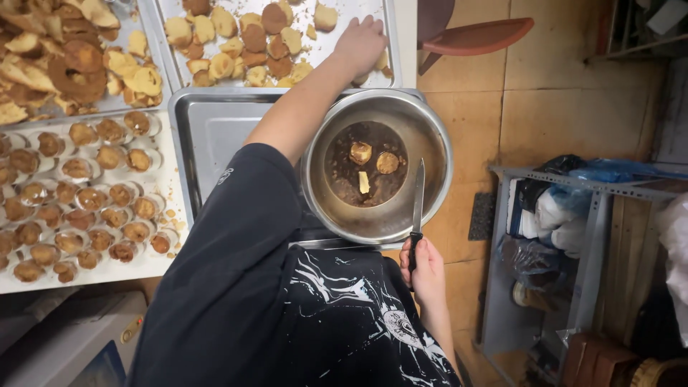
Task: Preparing and decorating small cakes or desserts by whipping cream, cutting sponge cake pieces, and soaking them in a sauce.
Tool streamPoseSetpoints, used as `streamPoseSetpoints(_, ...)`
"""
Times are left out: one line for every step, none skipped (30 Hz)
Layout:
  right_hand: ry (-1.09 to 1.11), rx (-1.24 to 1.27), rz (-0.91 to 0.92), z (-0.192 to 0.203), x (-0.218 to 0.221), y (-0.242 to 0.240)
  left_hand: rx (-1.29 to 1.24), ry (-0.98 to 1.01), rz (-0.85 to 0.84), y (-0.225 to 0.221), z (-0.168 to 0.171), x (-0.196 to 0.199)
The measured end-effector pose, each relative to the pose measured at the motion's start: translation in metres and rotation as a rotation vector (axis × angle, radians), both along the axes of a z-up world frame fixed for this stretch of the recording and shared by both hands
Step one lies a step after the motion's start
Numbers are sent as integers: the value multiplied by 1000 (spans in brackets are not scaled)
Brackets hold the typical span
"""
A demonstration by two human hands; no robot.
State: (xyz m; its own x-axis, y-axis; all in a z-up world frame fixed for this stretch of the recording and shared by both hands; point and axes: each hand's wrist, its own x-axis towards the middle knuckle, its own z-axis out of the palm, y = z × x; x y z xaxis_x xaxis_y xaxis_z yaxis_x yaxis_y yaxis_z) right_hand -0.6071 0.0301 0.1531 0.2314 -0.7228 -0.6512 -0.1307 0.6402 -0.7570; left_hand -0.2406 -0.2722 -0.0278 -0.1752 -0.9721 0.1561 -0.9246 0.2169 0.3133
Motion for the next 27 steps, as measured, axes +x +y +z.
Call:
streamPoseSetpoints(-15,1,-6,0,-1,1,18,-31,27,5,13,0)
streamPoseSetpoints(-16,4,-10,-1,-1,1,21,-32,23,9,24,3)
streamPoseSetpoints(-20,14,-11,-2,-1,2,145,84,73,14,35,6)
streamPoseSetpoints(-23,23,-6,-3,-2,2,268,203,128,20,47,10)
streamPoseSetpoints(-22,25,-5,-5,-3,3,270,203,129,29,51,10)
streamPoseSetpoints(-18,32,6,-7,-3,1,340,642,319,38,56,14)
streamPoseSetpoints(-13,38,17,-8,-3,0,398,1083,507,47,62,17)
streamPoseSetpoints(-19,39,34,-8,-4,-2,388,1081,523,55,52,19)
streamPoseSetpoints(-26,32,48,-7,-4,-3,314,1330,532,63,43,21)
streamPoseSetpoints(-34,24,63,-7,-2,-5,226,1575,533,71,34,25)
streamPoseSetpoints(-42,24,80,-5,1,-7,210,1571,546,93,50,29)
streamPoseSetpoints(-51,13,91,-2,2,-8,238,1765,472,113,65,27)
streamPoseSetpoints(-61,3,101,0,2,-9,265,1957,389,133,80,24)
streamPoseSetpoints(-62,2,108,7,7,-12,257,1957,393,154,102,17)
streamPoseSetpoints(-75,-19,130,13,11,-14,288,2058,435,174,123,10)
streamPoseSetpoints(-87,-36,154,19,15,-15,320,2159,483,198,143,2)
streamPoseSetpoints(-87,-33,164,22,21,-17,311,2162,492,214,154,-7)
streamPoseSetpoints(-82,-101,215,25,27,-18,238,2160,423,232,164,-17)
streamPoseSetpoints(-78,-169,266,28,32,-19,164,2155,355,249,174,-27)
streamPoseSetpoints(-76,-167,275,35,41,-21,156,2160,362,260,178,-36)
streamPoseSetpoints(-31,-303,352,41,50,-22,105,2128,372,270,182,-45)
streamPoseSetpoints(11,-440,429,47,60,-24,53,2095,385,280,187,-55)
streamPoseSetpoints(10,-438,440,54,66,-26,43,2097,393,289,190,-59)
streamPoseSetpoints(78,-553,503,61,73,-26,50,2045,422,297,192,-64)
streamPoseSetpoints(146,-669,565,67,80,-27,57,1992,450,306,195,-68)
streamPoseSetpoints(146,-664,573,71,82,-26,53,1996,460,313,200,-69)
streamPoseSetpoints(192,-714,607,75,84,-26,32,1995,456,320,205,-70)
